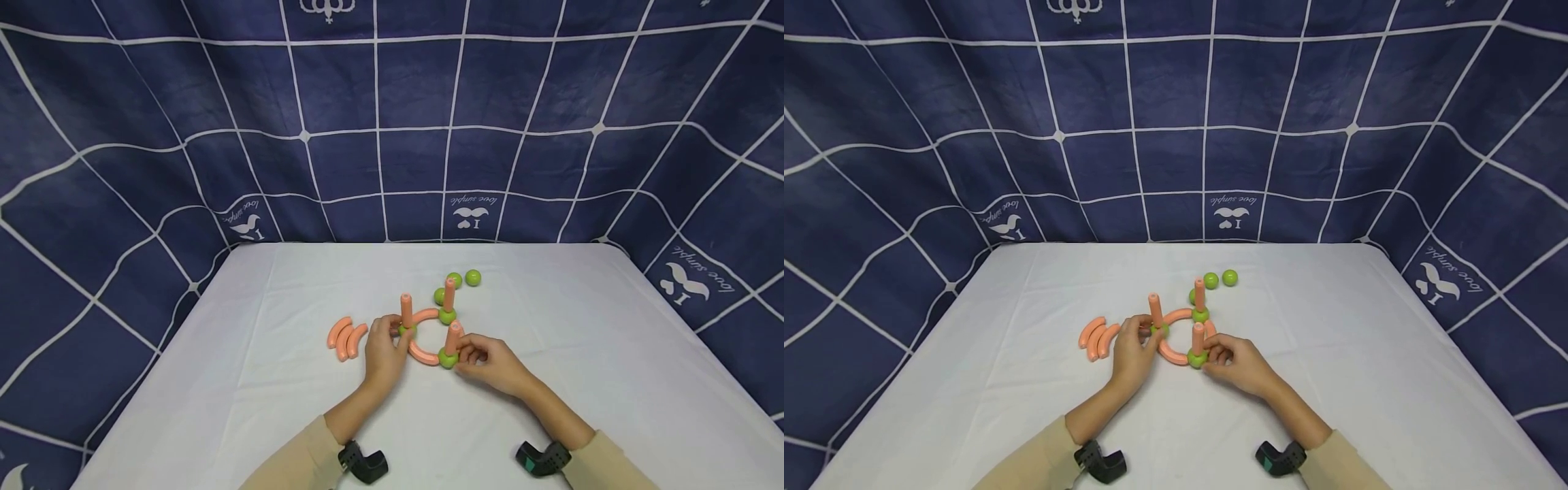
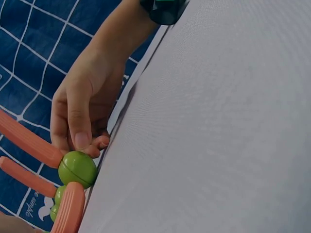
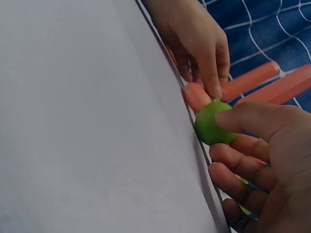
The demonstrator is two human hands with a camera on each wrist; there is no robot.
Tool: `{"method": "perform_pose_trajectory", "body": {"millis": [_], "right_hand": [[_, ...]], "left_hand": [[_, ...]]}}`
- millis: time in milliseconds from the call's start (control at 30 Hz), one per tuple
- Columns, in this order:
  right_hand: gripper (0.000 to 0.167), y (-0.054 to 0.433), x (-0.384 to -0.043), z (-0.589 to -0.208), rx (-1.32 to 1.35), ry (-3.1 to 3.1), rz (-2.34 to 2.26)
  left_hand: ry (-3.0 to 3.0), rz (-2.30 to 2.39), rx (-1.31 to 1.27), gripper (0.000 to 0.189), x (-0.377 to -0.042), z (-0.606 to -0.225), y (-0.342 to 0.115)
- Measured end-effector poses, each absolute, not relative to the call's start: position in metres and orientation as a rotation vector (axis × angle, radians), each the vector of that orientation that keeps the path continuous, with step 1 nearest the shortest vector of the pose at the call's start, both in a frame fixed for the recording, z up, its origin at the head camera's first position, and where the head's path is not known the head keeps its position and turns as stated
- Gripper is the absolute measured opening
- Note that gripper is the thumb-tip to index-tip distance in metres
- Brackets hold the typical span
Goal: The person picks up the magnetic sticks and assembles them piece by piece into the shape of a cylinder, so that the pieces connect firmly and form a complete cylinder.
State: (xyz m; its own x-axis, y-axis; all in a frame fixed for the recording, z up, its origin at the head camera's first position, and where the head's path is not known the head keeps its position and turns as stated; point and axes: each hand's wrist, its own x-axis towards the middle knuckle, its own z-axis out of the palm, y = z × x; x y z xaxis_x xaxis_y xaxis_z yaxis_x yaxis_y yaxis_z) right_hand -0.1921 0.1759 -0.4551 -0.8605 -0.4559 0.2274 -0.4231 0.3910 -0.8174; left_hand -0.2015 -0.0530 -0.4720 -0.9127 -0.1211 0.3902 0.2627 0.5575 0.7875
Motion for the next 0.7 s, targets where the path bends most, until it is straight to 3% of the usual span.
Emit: {"method": "perform_pose_trajectory", "body": {"millis": [700], "right_hand": [[0.021, 0.158, -0.18, -0.448, -0.822, 2.585, -1.488]], "left_hand": [[-2.373, -1.362, -0.143, 0.005, -0.2, -0.473, -0.051]]}}
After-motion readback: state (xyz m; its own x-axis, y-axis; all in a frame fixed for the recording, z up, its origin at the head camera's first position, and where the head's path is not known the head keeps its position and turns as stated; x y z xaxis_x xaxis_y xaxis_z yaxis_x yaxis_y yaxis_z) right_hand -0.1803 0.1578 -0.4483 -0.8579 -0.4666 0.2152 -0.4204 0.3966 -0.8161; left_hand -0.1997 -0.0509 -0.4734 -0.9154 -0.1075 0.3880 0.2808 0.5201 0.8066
